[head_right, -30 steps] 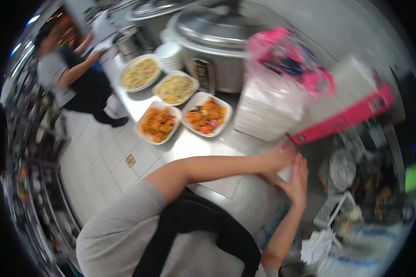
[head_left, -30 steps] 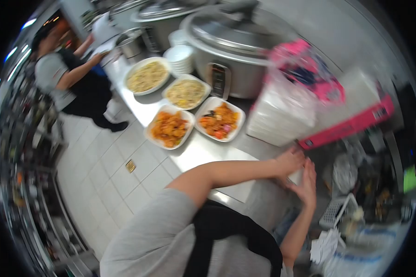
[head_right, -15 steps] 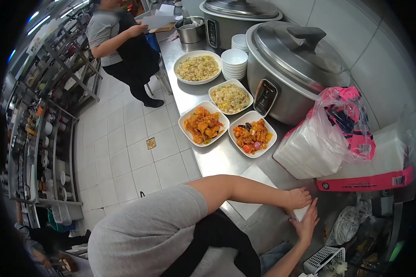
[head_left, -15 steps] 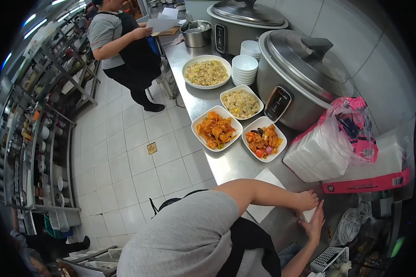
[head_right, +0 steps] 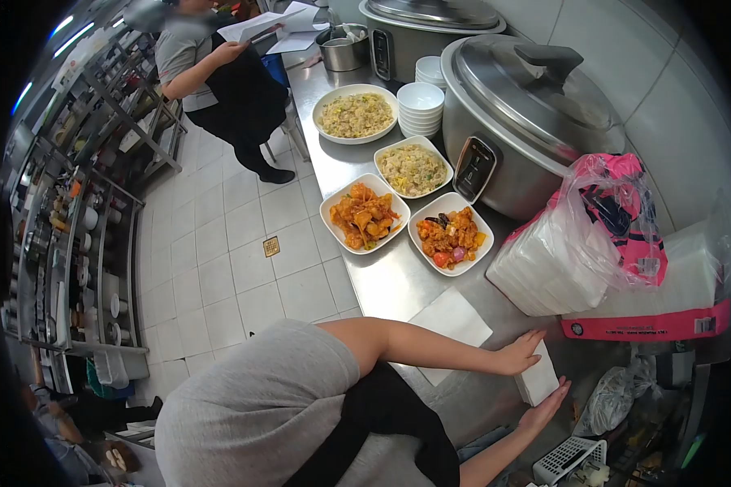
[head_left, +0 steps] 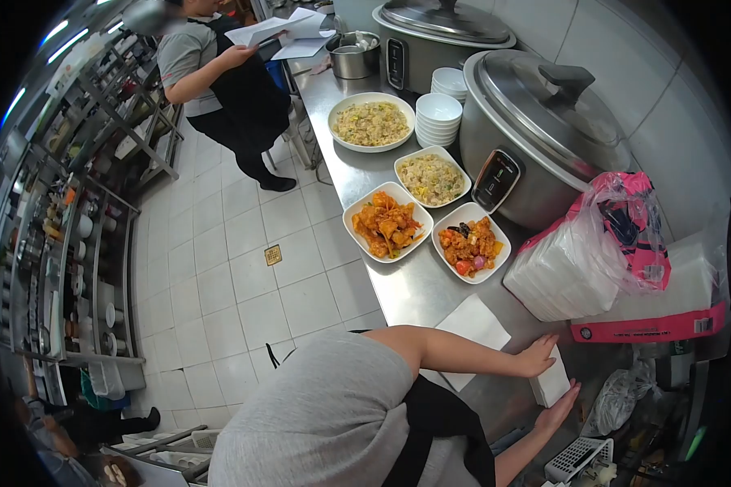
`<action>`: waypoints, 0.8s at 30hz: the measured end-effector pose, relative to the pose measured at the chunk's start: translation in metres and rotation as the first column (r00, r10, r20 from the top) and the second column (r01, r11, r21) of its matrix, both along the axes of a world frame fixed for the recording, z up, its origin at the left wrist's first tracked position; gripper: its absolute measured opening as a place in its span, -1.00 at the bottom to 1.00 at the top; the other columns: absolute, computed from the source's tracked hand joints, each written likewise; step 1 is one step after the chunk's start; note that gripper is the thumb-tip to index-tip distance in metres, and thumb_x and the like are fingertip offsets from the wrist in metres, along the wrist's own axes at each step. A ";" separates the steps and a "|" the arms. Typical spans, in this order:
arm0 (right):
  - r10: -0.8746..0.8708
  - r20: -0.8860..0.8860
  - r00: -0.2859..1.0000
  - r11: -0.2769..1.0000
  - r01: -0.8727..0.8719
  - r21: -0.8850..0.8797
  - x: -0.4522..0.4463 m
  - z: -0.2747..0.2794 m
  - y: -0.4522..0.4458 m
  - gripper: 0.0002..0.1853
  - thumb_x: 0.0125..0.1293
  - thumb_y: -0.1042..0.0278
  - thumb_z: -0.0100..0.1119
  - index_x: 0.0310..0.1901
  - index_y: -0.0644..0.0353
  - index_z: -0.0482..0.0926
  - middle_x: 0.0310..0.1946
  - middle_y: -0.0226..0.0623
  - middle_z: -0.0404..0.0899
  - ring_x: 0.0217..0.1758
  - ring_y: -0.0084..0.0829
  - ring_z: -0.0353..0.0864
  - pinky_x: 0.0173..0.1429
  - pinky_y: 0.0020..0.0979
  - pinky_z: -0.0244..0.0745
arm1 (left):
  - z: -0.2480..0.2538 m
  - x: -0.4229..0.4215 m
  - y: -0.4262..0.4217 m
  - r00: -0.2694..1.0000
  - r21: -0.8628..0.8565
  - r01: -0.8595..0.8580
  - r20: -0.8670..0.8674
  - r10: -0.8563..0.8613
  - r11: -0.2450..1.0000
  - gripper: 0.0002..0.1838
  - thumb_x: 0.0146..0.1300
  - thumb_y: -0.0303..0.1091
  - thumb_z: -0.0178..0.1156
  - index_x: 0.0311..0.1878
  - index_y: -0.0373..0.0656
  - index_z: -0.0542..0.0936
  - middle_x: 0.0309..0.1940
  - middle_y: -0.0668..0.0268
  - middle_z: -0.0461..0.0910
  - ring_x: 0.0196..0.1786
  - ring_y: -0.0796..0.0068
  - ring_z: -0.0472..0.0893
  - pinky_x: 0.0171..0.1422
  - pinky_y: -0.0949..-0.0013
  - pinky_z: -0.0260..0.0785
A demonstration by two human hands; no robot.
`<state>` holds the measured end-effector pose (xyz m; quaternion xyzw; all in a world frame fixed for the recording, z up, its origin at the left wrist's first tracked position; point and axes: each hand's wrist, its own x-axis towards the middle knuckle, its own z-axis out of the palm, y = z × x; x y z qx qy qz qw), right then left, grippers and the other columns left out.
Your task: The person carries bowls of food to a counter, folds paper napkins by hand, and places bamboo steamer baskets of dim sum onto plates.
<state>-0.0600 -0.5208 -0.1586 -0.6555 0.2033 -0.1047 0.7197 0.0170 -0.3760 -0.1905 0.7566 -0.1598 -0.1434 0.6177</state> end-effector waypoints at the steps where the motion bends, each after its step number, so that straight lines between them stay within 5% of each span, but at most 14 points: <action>1: 0.003 0.001 1.000 1.000 -0.003 -0.003 0.000 0.000 0.000 -0.26 0.37 -0.08 -0.24 0.35 0.32 -0.13 0.37 -0.21 0.00 0.40 -0.31 0.01 0.40 -0.30 -0.10 | -0.005 0.001 -0.004 1.000 -0.003 -0.024 -0.020 0.024 1.000 -0.31 0.19 -0.32 0.01 0.30 -0.41 -0.02 0.29 -0.17 -0.01 0.38 -0.08 -0.04 0.43 0.14 -0.13; 7: -0.026 -0.059 0.998 0.994 0.020 -0.108 0.003 0.005 0.001 -0.29 0.37 -0.10 -0.27 0.35 0.27 -0.09 0.37 -0.20 -0.01 0.41 -0.29 -0.01 0.41 -0.28 -0.14 | 0.002 -0.002 -0.001 0.990 0.105 -0.040 0.138 0.025 0.994 -0.30 0.15 -0.33 0.03 0.29 -0.41 0.01 0.30 -0.14 -0.02 0.38 -0.06 -0.04 0.43 0.11 -0.15; 8: -0.059 -0.057 0.997 0.935 0.035 -0.354 0.006 0.007 -0.001 -0.31 0.37 -0.09 -0.28 0.35 0.26 -0.05 0.37 -0.18 0.00 0.42 -0.27 -0.02 0.42 -0.29 -0.15 | 0.014 -0.003 0.006 0.990 0.105 -0.041 0.139 0.026 0.994 -0.30 0.15 -0.33 0.03 0.29 -0.41 0.01 0.30 -0.14 -0.02 0.38 -0.06 -0.04 0.43 0.11 -0.15; 9: -0.090 -0.048 0.995 0.815 0.046 -0.578 0.008 0.008 -0.004 -0.33 0.38 -0.09 -0.30 0.34 0.25 -0.01 0.36 -0.15 0.00 0.42 -0.26 -0.03 0.42 -0.29 -0.16 | 0.034 -0.005 0.018 0.930 0.180 -0.007 0.364 -0.060 0.984 -0.32 0.13 -0.32 0.03 0.28 -0.40 0.06 0.30 -0.11 0.01 0.39 -0.03 -0.03 0.42 0.07 -0.15; 10: -0.088 -0.049 0.995 0.814 0.044 -0.580 0.012 0.007 -0.009 -0.33 0.38 -0.09 -0.30 0.34 0.25 -0.01 0.36 -0.15 0.00 0.42 -0.26 -0.03 0.42 -0.29 -0.16 | 0.044 -0.006 0.024 0.814 0.259 0.008 0.560 -0.157 0.966 -0.34 0.10 -0.31 0.04 0.26 -0.39 0.12 0.30 -0.07 0.04 0.39 0.01 -0.02 0.42 0.03 -0.15; 13: 0.090 -0.052 0.995 0.630 -0.098 -0.770 0.027 0.005 -0.007 -0.37 0.39 -0.06 -0.35 0.31 0.25 0.08 0.35 -0.15 0.04 0.43 -0.22 -0.06 0.42 -0.21 -0.17 | 0.033 0.001 0.010 0.637 0.369 -0.024 0.722 -0.270 0.929 -0.38 0.08 -0.24 0.03 0.20 -0.35 0.25 0.26 -0.01 0.16 0.39 0.08 0.04 0.38 -0.03 -0.12; 15: 0.057 -0.314 0.948 0.201 -0.319 -0.926 0.034 0.004 0.010 -0.42 0.40 -0.01 -0.39 0.28 0.26 0.14 0.33 -0.18 0.08 0.43 -0.20 -0.06 0.41 -0.10 -0.18 | 0.027 0.003 0.012 0.612 0.467 -0.020 0.705 -0.359 0.884 -0.40 0.08 -0.19 0.01 0.18 -0.34 0.30 0.24 0.01 0.22 0.37 0.10 0.08 0.38 -0.02 -0.10; 16: 0.006 -0.323 0.947 0.135 -0.320 -0.938 0.035 -0.001 0.017 -0.45 0.40 0.03 -0.41 0.25 0.25 0.19 0.32 -0.22 0.12 0.43 -0.19 -0.05 0.39 -0.01 -0.17 | 0.026 0.004 0.012 0.588 0.559 -0.020 0.677 -0.443 0.829 -0.41 0.09 -0.15 -0.01 0.15 -0.32 0.34 0.21 0.03 0.27 0.36 0.12 0.12 0.37 -0.01 -0.09; 24: 0.011 -0.206 0.978 0.090 -0.206 -0.974 0.030 -0.027 0.025 -0.50 0.42 0.11 -0.45 0.24 0.25 0.23 0.31 -0.21 0.15 0.41 -0.19 -0.01 0.39 -0.01 -0.14 | 0.003 0.000 0.016 0.579 0.479 -0.074 0.734 -0.353 0.875 -0.40 0.08 -0.12 -0.01 0.13 -0.36 0.34 0.16 0.03 0.31 0.28 0.12 0.22 0.33 -0.04 -0.03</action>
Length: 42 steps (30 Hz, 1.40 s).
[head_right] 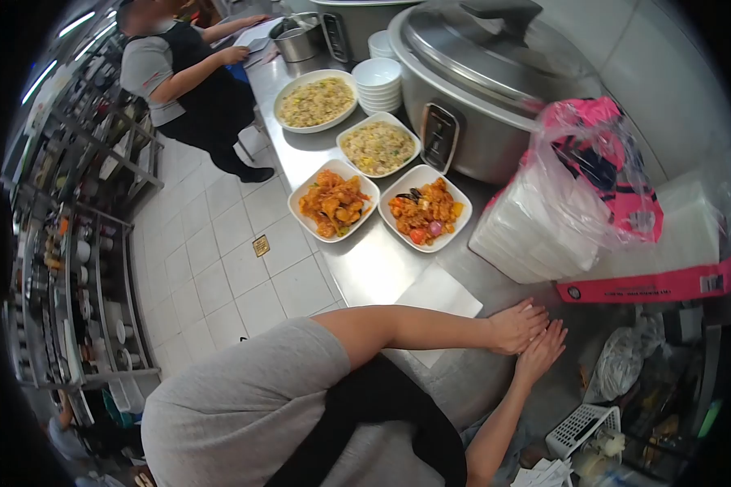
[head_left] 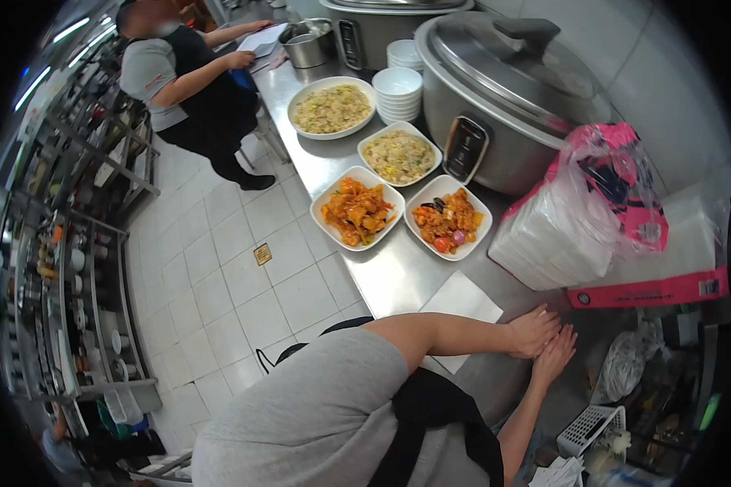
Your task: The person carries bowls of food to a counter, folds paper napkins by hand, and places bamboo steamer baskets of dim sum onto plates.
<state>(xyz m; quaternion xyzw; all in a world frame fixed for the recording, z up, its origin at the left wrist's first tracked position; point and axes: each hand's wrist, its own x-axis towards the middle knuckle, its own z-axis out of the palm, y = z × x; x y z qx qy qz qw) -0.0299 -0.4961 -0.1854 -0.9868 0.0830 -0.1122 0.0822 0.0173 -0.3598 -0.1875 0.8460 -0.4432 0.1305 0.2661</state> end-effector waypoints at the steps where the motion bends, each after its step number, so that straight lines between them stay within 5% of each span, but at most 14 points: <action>1: -0.002 0.016 1.000 1.000 0.002 0.004 0.001 0.000 0.003 -0.50 0.41 0.12 -0.44 0.24 0.25 0.23 0.30 -0.21 0.16 0.41 -0.19 0.00 0.39 -0.01 -0.14 | 0.000 0.000 0.001 1.000 -0.007 0.020 -0.001 -0.020 1.000 -0.40 0.08 -0.12 -0.01 0.13 -0.36 0.34 0.16 0.03 0.31 0.28 0.12 0.22 0.33 -0.04 -0.03; 7: -0.013 0.001 1.000 1.000 0.013 -0.004 0.002 0.003 0.000 -0.52 0.39 0.16 -0.35 0.23 0.26 0.23 0.29 -0.20 0.18 0.41 -0.18 0.01 0.38 -0.01 -0.13 | 0.012 -0.001 0.005 0.995 0.097 0.034 -0.099 -0.025 0.995 -0.41 0.12 -0.11 -0.03 0.17 -0.29 0.30 0.20 0.03 0.26 0.30 0.15 0.20 0.34 -0.03 -0.03; 9: -0.026 -0.114 0.993 0.999 0.029 0.022 0.005 0.012 0.002 -0.52 0.37 0.19 -0.28 0.25 0.25 0.21 0.31 -0.18 0.14 0.42 -0.16 -0.03 0.39 0.00 -0.16 | 0.013 0.002 0.005 0.996 0.074 0.031 -0.086 -0.025 0.997 -0.40 0.15 -0.09 -0.02 0.19 -0.27 0.28 0.23 0.03 0.22 0.31 0.14 0.18 0.33 -0.06 -0.03; 13: -0.160 -0.037 0.986 0.985 0.157 -0.066 -0.005 0.053 0.035 -0.51 0.33 0.24 -0.18 0.26 0.23 0.19 0.33 -0.17 0.08 0.43 -0.14 -0.07 0.39 0.00 -0.18 | 0.047 -0.007 0.054 0.992 -0.083 0.083 -0.091 -0.091 0.993 -0.41 0.16 -0.11 0.02 0.20 -0.28 0.27 0.25 0.02 0.18 0.32 0.08 0.15 0.34 -0.01 -0.02; 16: 0.204 0.286 0.936 0.962 -0.246 0.119 -0.022 0.091 0.080 -0.46 0.20 0.38 0.00 0.24 0.24 0.22 0.31 -0.10 0.10 0.41 -0.13 -0.02 0.39 -0.06 -0.11 | 0.082 -0.029 0.128 0.941 -0.240 0.138 -0.270 -0.203 0.961 -0.50 0.16 -0.22 0.08 0.14 -0.26 0.31 0.13 0.03 0.30 0.19 0.07 0.29 0.25 0.14 0.13; 18: 0.304 0.166 0.938 0.800 -0.346 0.490 -0.045 0.099 0.122 -0.51 0.14 0.43 0.04 0.16 0.29 0.31 0.27 -0.07 0.17 0.36 -0.11 0.09 0.37 -0.14 0.00 | 0.087 -0.047 0.180 0.919 -0.201 0.026 -0.381 -0.103 0.979 -0.59 0.13 -0.26 0.10 0.03 -0.23 0.39 -0.01 0.09 0.39 0.05 0.10 0.37 0.13 0.19 0.22; 19: 0.487 0.111 0.867 0.788 -0.490 0.373 -0.054 0.096 0.135 -0.55 0.10 0.42 0.10 0.07 0.30 0.38 0.22 -0.07 0.23 0.30 -0.10 0.18 0.33 -0.20 0.08 | 0.084 -0.058 0.201 0.924 -0.152 -0.054 -0.383 -0.009 0.987 -0.63 0.11 -0.27 0.13 -0.03 -0.21 0.43 -0.08 0.12 0.42 -0.02 0.12 0.40 0.07 0.19 0.25; 21: 0.676 0.010 0.737 0.661 -0.612 0.435 -0.074 0.098 0.168 -0.47 -0.01 0.31 0.25 0.04 0.26 0.39 0.17 -0.06 0.27 0.23 -0.07 0.23 0.29 -0.17 0.14 | 0.079 -0.081 0.233 0.920 -0.075 -0.117 -0.384 0.079 0.990 -0.64 0.03 -0.24 0.19 -0.10 -0.18 0.46 -0.13 0.18 0.44 -0.04 0.16 0.40 0.04 0.19 0.24; 26: 0.729 0.072 0.681 0.626 -0.706 0.332 -0.080 0.085 0.193 -0.56 -0.16 0.40 0.29 -0.16 0.25 0.40 -0.04 -0.06 0.36 0.02 -0.06 0.34 0.03 -0.18 0.28 | 0.059 -0.109 0.265 0.947 -0.028 -0.080 -0.313 0.067 0.996 -0.55 -0.08 -0.24 0.27 -0.08 -0.14 0.44 -0.08 0.25 0.41 0.03 0.23 0.37 0.09 0.16 0.19; 42: 0.768 -0.040 0.639 0.508 -0.570 0.646 -0.062 0.084 0.171 -0.78 -0.12 0.50 0.27 -0.35 0.26 0.53 -0.08 -0.10 0.52 0.00 -0.10 0.47 0.05 -0.26 0.37 | 0.062 -0.111 0.272 0.892 -0.073 -0.106 -0.448 0.062 0.992 -0.81 0.04 -0.36 0.20 -0.29 -0.17 0.47 -0.23 0.32 0.51 -0.06 0.32 0.45 0.02 0.25 0.26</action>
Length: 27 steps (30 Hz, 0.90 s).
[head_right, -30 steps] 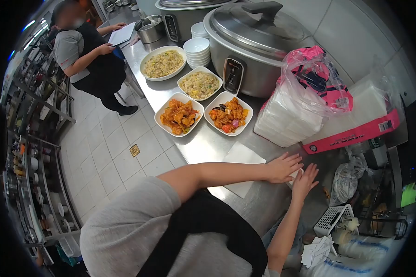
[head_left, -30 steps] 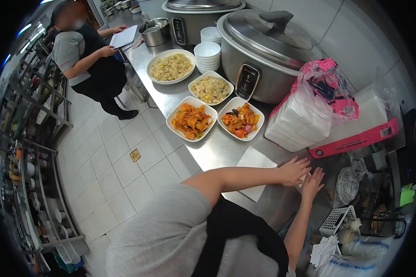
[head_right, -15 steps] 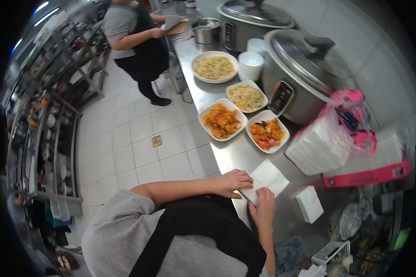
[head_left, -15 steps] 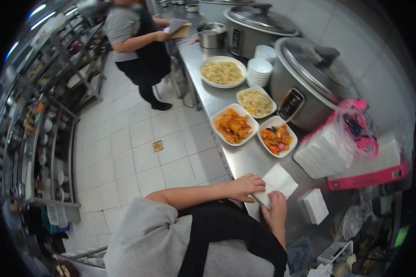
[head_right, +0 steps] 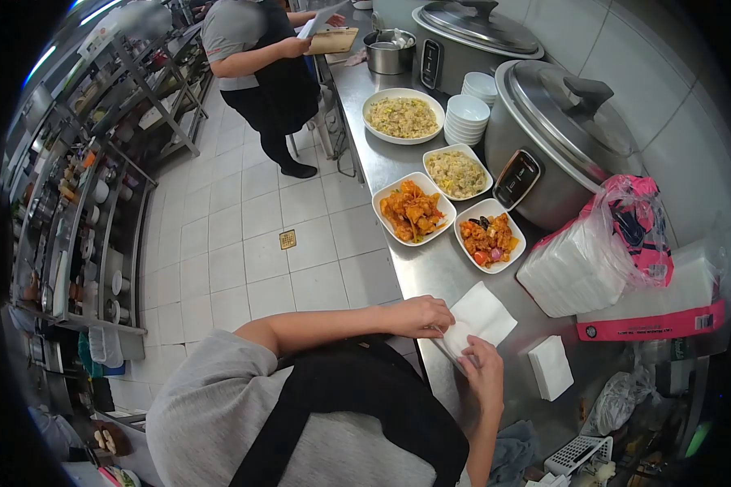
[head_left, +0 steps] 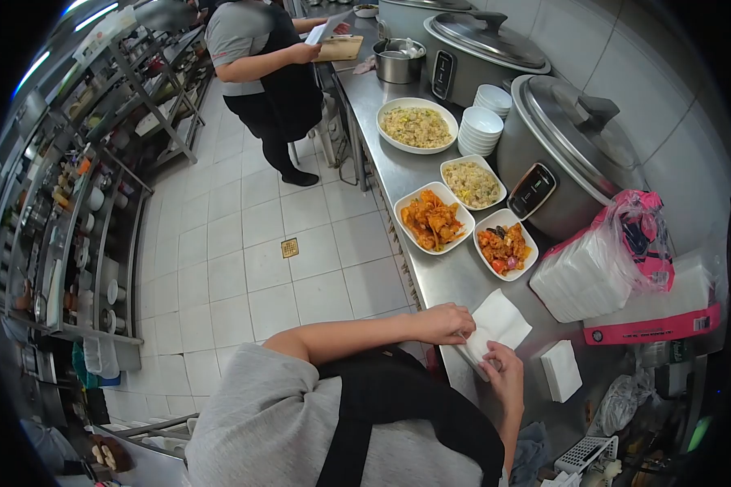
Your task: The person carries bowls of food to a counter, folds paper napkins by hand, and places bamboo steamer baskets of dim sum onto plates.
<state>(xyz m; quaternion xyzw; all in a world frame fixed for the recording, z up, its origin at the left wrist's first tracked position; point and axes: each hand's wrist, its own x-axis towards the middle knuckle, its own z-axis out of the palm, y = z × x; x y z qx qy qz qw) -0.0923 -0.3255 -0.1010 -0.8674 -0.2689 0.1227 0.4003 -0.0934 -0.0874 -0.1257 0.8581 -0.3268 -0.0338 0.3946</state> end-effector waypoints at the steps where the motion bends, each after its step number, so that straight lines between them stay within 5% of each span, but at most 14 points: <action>1: -0.001 0.000 1.000 1.000 0.001 -0.003 0.001 -0.001 -0.001 -0.78 -0.12 0.50 0.27 -0.35 0.26 0.53 -0.08 -0.10 0.52 0.00 -0.10 0.47 0.05 -0.26 0.37 | 0.000 0.001 0.000 1.000 -0.008 0.004 0.007 -0.004 1.000 -0.83 0.04 -0.36 0.20 -0.30 -0.18 0.48 -0.23 0.32 0.52 -0.06 0.33 0.45 0.02 0.25 0.26; 9: -0.029 0.052 0.998 0.995 0.034 -0.096 -0.007 0.015 0.015 -0.68 -0.13 0.41 0.32 -0.29 0.24 0.49 -0.07 -0.14 0.49 0.01 -0.12 0.43 0.04 -0.26 0.35 | 0.005 0.008 0.000 0.998 -0.008 0.033 -0.054 -0.033 0.999 -0.92 -0.02 -0.43 0.15 -0.43 -0.20 0.52 -0.16 0.30 0.56 -0.04 0.32 0.47 0.01 0.28 0.32; 14: 0.007 0.134 0.991 0.988 0.014 -0.156 -0.009 0.018 0.020 -0.61 -0.15 0.37 0.34 -0.23 0.24 0.47 -0.05 -0.16 0.45 0.03 -0.13 0.39 0.04 -0.25 0.34 | 0.006 0.017 -0.005 0.997 0.105 0.071 -0.012 -0.070 0.992 -0.93 -0.05 -0.43 0.11 -0.45 -0.18 0.51 -0.30 0.28 0.55 -0.14 0.27 0.49 -0.07 0.25 0.35; 21: -0.118 0.326 0.938 0.986 0.150 -0.076 -0.009 0.008 0.004 -0.78 -0.05 0.53 0.16 -0.28 0.27 0.53 -0.15 -0.16 0.51 -0.06 -0.13 0.45 0.03 -0.24 0.35 | 0.030 0.026 -0.003 0.999 -0.082 0.032 -0.006 -0.033 0.996 -0.79 -0.06 -0.43 0.08 -0.30 -0.25 0.51 -0.43 0.26 0.54 -0.21 0.21 0.50 -0.10 0.22 0.36; 25: -0.170 0.257 0.951 0.983 0.180 -0.016 -0.018 0.008 -0.003 -0.83 0.01 0.56 0.11 -0.29 0.24 0.57 -0.22 -0.21 0.58 -0.13 -0.18 0.52 -0.01 -0.26 0.40 | 0.029 0.016 0.000 0.973 -0.141 0.224 -0.018 -0.229 0.964 -0.64 -0.01 -0.30 0.20 -0.12 -0.25 0.52 -0.20 0.26 0.58 -0.12 0.23 0.48 -0.01 0.26 0.35; 27: -0.128 0.181 0.975 0.992 0.125 0.029 -0.021 0.006 -0.007 -0.86 0.05 0.50 0.12 -0.31 0.25 0.57 -0.27 -0.18 0.59 -0.17 -0.19 0.54 -0.08 -0.29 0.42 | 0.020 0.010 -0.001 0.990 -0.053 0.137 0.047 -0.135 0.989 -0.63 -0.05 -0.30 0.28 -0.13 -0.22 0.56 -0.13 0.26 0.57 -0.10 0.27 0.47 -0.01 0.29 0.36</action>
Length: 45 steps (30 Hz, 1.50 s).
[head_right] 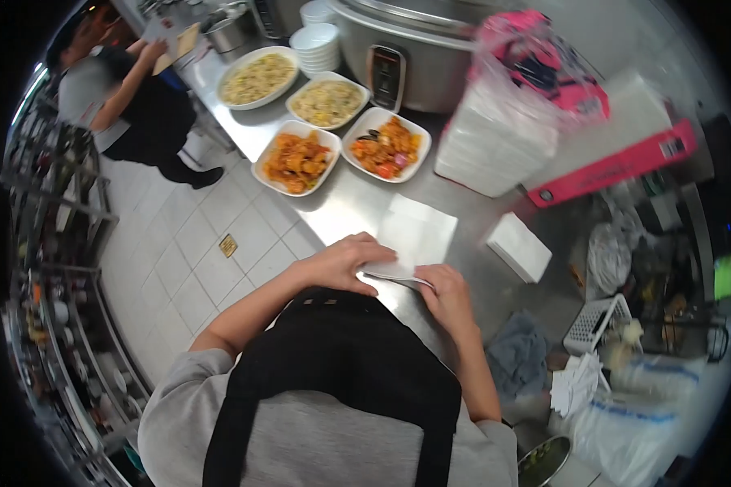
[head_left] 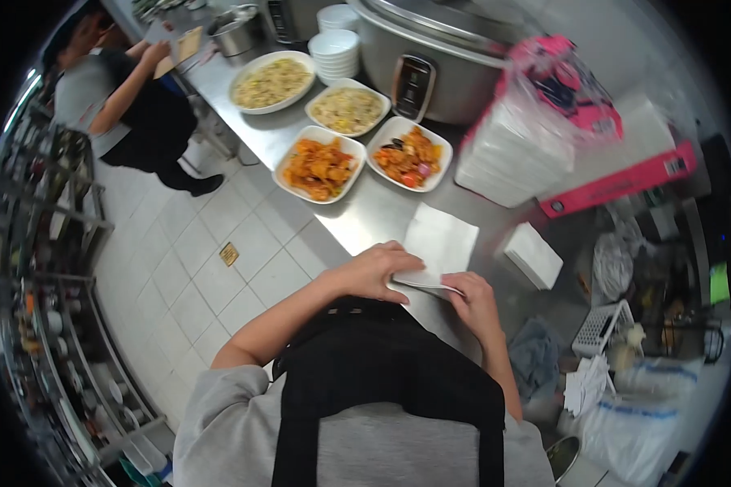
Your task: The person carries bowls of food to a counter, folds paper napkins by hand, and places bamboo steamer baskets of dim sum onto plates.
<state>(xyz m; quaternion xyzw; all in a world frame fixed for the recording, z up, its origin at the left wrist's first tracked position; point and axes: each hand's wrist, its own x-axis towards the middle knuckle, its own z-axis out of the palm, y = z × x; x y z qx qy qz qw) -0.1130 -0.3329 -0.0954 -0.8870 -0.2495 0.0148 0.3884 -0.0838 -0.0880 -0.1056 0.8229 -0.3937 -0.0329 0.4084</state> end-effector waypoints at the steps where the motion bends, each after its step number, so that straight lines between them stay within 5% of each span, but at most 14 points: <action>1: -0.026 -0.008 1.000 1.000 0.026 -0.009 -0.001 0.001 0.000 -0.86 0.05 0.50 0.12 -0.31 0.25 0.57 -0.27 -0.18 0.59 -0.17 -0.19 0.54 -0.08 -0.29 0.42 | -0.006 -0.002 -0.003 1.000 -0.009 0.026 -0.008 -0.026 1.000 -0.63 -0.05 -0.30 0.28 -0.13 -0.22 0.56 -0.13 0.26 0.57 -0.10 0.27 0.47 -0.01 0.29 0.36; 3: -0.158 -0.253 0.955 0.982 0.178 0.058 0.000 0.001 0.001 -0.86 0.08 0.42 0.17 -0.33 0.28 0.57 -0.40 -0.18 0.59 -0.34 -0.32 0.57 -0.22 -0.38 0.42 | -0.019 -0.004 -0.006 0.983 -0.028 -0.129 -0.135 0.124 0.991 -0.70 -0.03 -0.34 0.29 -0.18 -0.20 0.59 -0.17 0.23 0.58 -0.16 0.28 0.49 -0.07 0.34 0.37; 6: -0.330 -0.316 0.889 0.908 0.391 0.151 0.012 -0.019 -0.005 -0.81 0.10 0.35 0.21 -0.34 0.33 0.56 -0.55 -0.20 0.55 -0.51 -0.49 0.49 -0.37 -0.45 0.37 | -0.032 0.005 -0.009 0.902 0.109 -0.269 -0.319 0.290 0.957 -0.81 0.08 -0.37 0.24 -0.24 -0.22 0.60 -0.28 0.18 0.58 -0.30 0.35 0.51 -0.21 0.39 0.37; 7: -0.386 -0.381 0.840 0.866 0.473 0.165 0.019 -0.054 -0.016 -0.77 0.09 0.32 0.23 -0.31 0.34 0.55 -0.65 -0.26 0.50 -0.58 -0.58 0.41 -0.44 -0.48 0.33 | -0.032 0.007 -0.014 0.856 -0.004 -0.355 -0.403 0.324 0.935 -0.79 0.13 -0.28 0.17 -0.41 -0.26 0.54 -0.55 0.09 0.50 -0.48 0.27 0.47 -0.37 0.28 0.29; 10: -0.430 -0.429 0.795 0.817 0.545 0.191 0.034 -0.058 -0.015 -0.75 0.10 0.31 0.22 -0.29 0.33 0.54 -0.66 -0.24 0.52 -0.59 -0.55 0.46 -0.46 -0.43 0.32 | -0.036 0.019 -0.020 0.736 -0.068 -0.442 -0.597 0.318 0.895 -0.75 0.15 -0.28 0.15 -0.46 -0.30 0.50 -0.70 0.18 0.41 -0.62 0.37 0.37 -0.44 0.32 0.24; 15: -0.511 -0.311 0.802 0.825 0.558 0.084 0.045 -0.046 -0.002 -0.76 0.12 0.27 0.18 -0.31 0.31 0.51 -0.60 -0.11 0.54 -0.57 -0.31 0.53 -0.45 -0.32 0.33 | -0.043 0.026 -0.024 0.722 0.034 -0.474 -0.558 0.410 0.880 -0.77 0.11 -0.29 0.19 -0.42 -0.29 0.47 -0.73 0.23 0.40 -0.64 0.42 0.38 -0.50 0.33 0.23; 18: -0.529 -0.238 0.814 0.839 0.544 -0.007 0.048 -0.048 -0.001 -0.74 0.15 0.22 0.14 -0.34 0.29 0.48 -0.56 -0.03 0.53 -0.51 -0.11 0.53 -0.40 -0.22 0.34 | -0.025 0.021 -0.030 0.709 0.029 -0.535 -0.529 0.467 0.845 -0.77 0.13 -0.35 0.20 -0.24 -0.27 0.44 -0.73 0.38 0.40 -0.64 0.64 0.33 -0.53 0.44 0.17; 26: -0.569 -0.193 0.800 0.823 0.552 -0.136 0.052 -0.046 0.005 -0.72 0.21 0.18 0.06 -0.36 0.27 0.41 -0.51 0.02 0.51 -0.37 0.04 0.52 -0.32 -0.10 0.33 | -0.022 0.022 -0.034 0.765 0.149 -0.540 -0.324 0.557 0.828 -0.53 0.15 -0.30 0.16 0.10 -0.17 0.25 -0.75 0.25 0.39 -0.65 0.27 0.45 -0.51 0.26 0.24; 33: -0.588 -0.160 0.793 0.806 0.556 -0.205 0.053 -0.044 0.008 -0.73 0.23 0.17 0.04 -0.35 0.25 0.39 -0.49 0.06 0.52 -0.35 0.10 0.51 -0.30 -0.05 0.34 | -0.025 0.026 -0.029 0.811 0.187 -0.531 -0.171 0.559 0.827 -0.53 0.14 -0.28 0.17 0.10 -0.14 0.28 -0.73 0.30 0.39 -0.64 0.27 0.46 -0.51 0.26 0.26; 38: -0.591 -0.153 0.792 0.800 0.552 -0.235 0.052 -0.041 0.010 -0.74 0.23 0.17 0.03 -0.34 0.24 0.39 -0.49 0.07 0.53 -0.35 0.11 0.52 -0.30 -0.02 0.35 | 0.002 0.033 -0.037 0.869 -0.007 -0.414 0.296 0.398 0.910 -0.70 0.04 -0.43 0.18 -0.10 -0.16 0.47 -0.35 0.25 0.51 -0.26 0.30 0.52 -0.27 0.28 0.41; 40: -0.592 -0.147 0.793 0.798 0.550 -0.245 0.053 -0.043 0.009 -0.74 0.23 0.17 0.03 -0.34 0.24 0.39 -0.50 0.06 0.53 -0.35 0.11 0.52 -0.31 -0.02 0.35 | -0.004 0.030 -0.052 0.934 -0.018 -0.247 0.264 0.242 0.969 -0.71 -0.01 -0.51 0.17 -0.14 -0.19 0.49 -0.15 0.19 0.49 -0.07 0.23 0.49 -0.06 0.30 0.41; 41: -0.590 -0.147 0.794 0.799 0.549 -0.244 0.053 -0.045 0.009 -0.74 0.23 0.17 0.03 -0.34 0.24 0.39 -0.50 0.06 0.53 -0.35 0.11 0.52 -0.31 -0.02 0.35 | -0.007 0.029 -0.058 0.969 0.086 -0.147 0.210 0.126 0.986 -0.60 0.09 -0.41 0.12 0.03 -0.29 0.41 0.08 0.04 0.38 0.15 0.12 0.37 0.18 0.23 0.28; 42: -0.586 -0.137 0.799 0.805 0.553 -0.218 0.053 -0.047 0.008 -0.74 0.23 0.17 0.03 -0.35 0.23 0.39 -0.53 0.06 0.52 -0.38 0.12 0.52 -0.32 -0.02 0.35 | -0.015 0.026 -0.062 0.970 0.086 -0.145 0.210 0.125 0.986 -0.60 0.09 -0.41 0.12 0.03 -0.29 0.41 0.08 0.04 0.38 0.15 0.12 0.37 0.18 0.23 0.28; 45: -0.603 -0.167 0.780 0.796 0.575 -0.190 0.051 -0.038 0.006 -0.76 0.21 0.19 0.05 -0.32 0.22 0.40 -0.48 0.03 0.53 -0.34 0.08 0.52 -0.28 -0.04 0.35 | -0.034 0.022 -0.069 0.957 0.407 -0.230 0.262 0.128 0.884 -0.33 0.26 -0.15 -0.10 0.29 -0.45 0.04 0.32 -0.12 -0.01 0.41 0.02 -0.03 0.40 0.00 -0.15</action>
